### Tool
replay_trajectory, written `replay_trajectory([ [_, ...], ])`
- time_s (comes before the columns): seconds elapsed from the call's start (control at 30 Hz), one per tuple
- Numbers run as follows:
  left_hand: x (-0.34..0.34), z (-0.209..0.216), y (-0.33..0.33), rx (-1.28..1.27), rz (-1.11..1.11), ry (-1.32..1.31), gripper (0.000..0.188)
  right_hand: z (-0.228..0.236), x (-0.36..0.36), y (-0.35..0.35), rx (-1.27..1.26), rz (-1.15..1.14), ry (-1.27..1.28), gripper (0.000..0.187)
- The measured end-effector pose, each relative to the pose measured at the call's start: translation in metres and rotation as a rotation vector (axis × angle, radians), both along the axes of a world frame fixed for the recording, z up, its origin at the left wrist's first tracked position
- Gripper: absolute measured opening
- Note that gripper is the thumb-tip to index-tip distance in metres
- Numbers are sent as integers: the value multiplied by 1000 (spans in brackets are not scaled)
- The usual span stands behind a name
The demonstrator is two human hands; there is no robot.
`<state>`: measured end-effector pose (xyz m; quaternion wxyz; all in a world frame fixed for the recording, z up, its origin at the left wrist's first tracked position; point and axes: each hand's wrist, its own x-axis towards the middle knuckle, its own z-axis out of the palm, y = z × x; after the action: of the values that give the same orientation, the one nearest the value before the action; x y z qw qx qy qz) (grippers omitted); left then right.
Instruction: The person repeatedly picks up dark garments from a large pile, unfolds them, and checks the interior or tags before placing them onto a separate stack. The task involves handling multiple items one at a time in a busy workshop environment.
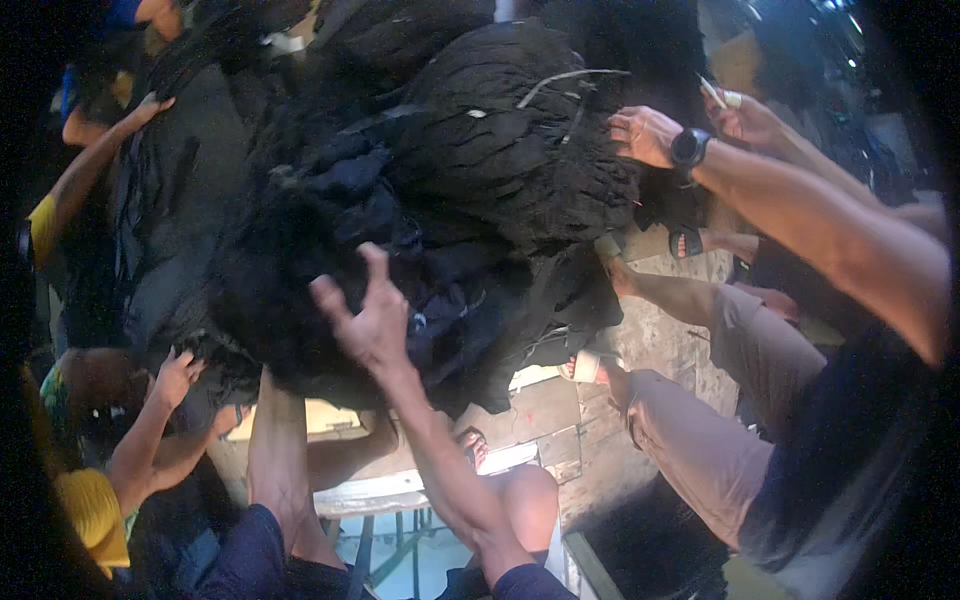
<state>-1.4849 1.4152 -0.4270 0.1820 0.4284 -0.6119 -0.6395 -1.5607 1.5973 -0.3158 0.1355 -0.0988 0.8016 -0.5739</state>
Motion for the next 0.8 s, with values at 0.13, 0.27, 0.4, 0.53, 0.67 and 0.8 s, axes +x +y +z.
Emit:
replay_trajectory([
  [0.13,220,49,36,103,179,-288,65,135,84,-11,95,231,209,72],
  [0.27,391,184,148,233,341,-518,62,311,181,38,142,517,249,67],
  [0.4,491,354,291,341,484,-631,60,489,290,103,19,838,132,65],
  [0.53,571,483,368,355,649,-625,57,618,410,145,40,1128,-43,61],
  [0.67,654,567,399,404,842,-650,55,651,507,122,-32,1322,-147,51],
  [0.8,698,606,408,451,990,-714,53,634,568,77,-174,1483,-335,39],
])
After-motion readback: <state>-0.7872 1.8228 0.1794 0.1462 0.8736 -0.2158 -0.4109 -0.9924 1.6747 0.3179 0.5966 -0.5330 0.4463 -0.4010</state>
